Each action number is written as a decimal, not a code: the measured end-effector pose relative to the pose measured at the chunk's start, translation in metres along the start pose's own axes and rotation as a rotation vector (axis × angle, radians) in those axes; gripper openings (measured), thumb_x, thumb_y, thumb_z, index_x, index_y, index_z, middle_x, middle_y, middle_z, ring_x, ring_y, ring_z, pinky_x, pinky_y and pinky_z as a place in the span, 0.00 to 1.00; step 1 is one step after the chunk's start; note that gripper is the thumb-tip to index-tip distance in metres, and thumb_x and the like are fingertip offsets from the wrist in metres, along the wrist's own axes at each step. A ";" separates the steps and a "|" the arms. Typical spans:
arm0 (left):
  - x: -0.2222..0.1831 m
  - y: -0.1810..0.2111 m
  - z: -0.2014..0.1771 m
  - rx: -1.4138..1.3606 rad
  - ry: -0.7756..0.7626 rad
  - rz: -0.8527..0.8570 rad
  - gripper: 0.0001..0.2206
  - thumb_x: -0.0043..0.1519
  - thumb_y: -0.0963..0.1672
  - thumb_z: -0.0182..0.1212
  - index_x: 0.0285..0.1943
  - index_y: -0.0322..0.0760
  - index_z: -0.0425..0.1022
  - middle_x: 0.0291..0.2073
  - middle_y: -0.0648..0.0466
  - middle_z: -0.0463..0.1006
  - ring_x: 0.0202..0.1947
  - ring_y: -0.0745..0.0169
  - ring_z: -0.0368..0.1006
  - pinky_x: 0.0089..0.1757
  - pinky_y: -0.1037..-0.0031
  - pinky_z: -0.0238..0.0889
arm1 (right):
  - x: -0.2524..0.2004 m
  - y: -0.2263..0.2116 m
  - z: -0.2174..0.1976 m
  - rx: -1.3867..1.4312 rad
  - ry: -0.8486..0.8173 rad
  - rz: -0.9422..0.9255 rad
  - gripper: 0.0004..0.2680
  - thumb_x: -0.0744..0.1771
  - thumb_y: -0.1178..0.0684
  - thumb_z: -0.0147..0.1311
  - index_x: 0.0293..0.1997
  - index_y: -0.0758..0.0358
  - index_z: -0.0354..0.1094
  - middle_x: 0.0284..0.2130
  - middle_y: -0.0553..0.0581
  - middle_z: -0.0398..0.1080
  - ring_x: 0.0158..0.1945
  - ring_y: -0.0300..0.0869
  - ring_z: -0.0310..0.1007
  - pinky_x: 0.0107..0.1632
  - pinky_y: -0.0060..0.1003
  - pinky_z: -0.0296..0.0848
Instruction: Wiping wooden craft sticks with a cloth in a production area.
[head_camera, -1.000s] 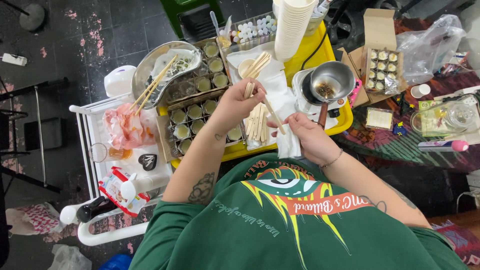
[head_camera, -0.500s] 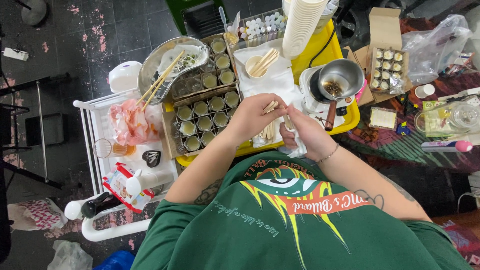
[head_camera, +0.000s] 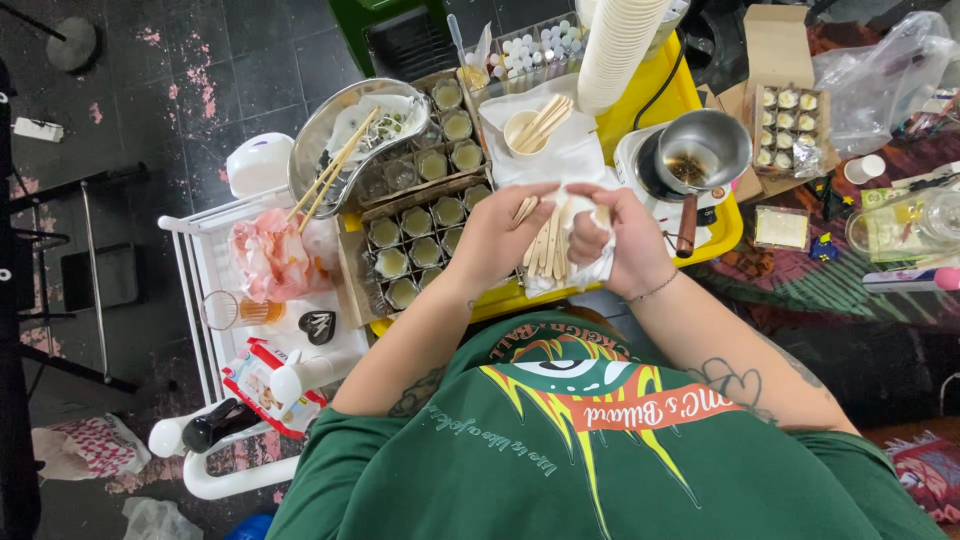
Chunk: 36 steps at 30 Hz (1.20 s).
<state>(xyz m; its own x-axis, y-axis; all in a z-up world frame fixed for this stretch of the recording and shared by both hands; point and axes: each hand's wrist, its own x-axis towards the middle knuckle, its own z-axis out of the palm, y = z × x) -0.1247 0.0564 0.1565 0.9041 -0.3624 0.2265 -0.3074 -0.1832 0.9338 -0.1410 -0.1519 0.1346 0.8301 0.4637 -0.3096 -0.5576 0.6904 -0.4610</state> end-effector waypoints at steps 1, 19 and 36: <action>-0.004 -0.004 0.000 0.000 -0.001 0.001 0.14 0.70 0.44 0.58 0.64 0.38 0.74 0.41 0.49 0.80 0.41 0.61 0.77 0.46 0.73 0.69 | 0.003 0.000 -0.004 0.000 0.000 -0.001 0.12 0.69 0.48 0.39 0.52 0.60 0.66 0.16 0.48 0.51 0.18 0.38 0.48 0.27 0.35 0.55; -0.034 -0.030 0.022 -0.025 -0.218 -0.285 0.11 0.59 0.46 0.68 0.42 0.34 0.77 0.31 0.51 0.81 0.33 0.63 0.77 0.39 0.72 0.68 | -0.006 0.027 0.025 0.158 0.018 -0.314 0.22 0.73 0.27 0.28 0.59 0.52 0.63 0.22 0.49 0.49 0.25 0.39 0.48 0.35 0.37 0.54; 0.013 0.000 0.022 -0.238 0.071 -0.173 0.07 0.67 0.43 0.63 0.46 0.32 0.78 0.32 0.59 0.78 0.34 0.73 0.70 0.38 0.78 0.68 | -0.021 0.035 0.011 -0.203 0.021 -0.137 0.30 0.69 0.22 0.27 0.65 0.59 0.53 0.24 0.48 0.53 0.24 0.34 0.50 0.28 0.29 0.55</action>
<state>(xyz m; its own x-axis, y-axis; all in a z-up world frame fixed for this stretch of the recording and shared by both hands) -0.1194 0.0314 0.1531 0.9580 -0.2781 0.0695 -0.0765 -0.0141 0.9970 -0.1781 -0.1315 0.1347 0.8991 0.3603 -0.2486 -0.4298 0.6194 -0.6570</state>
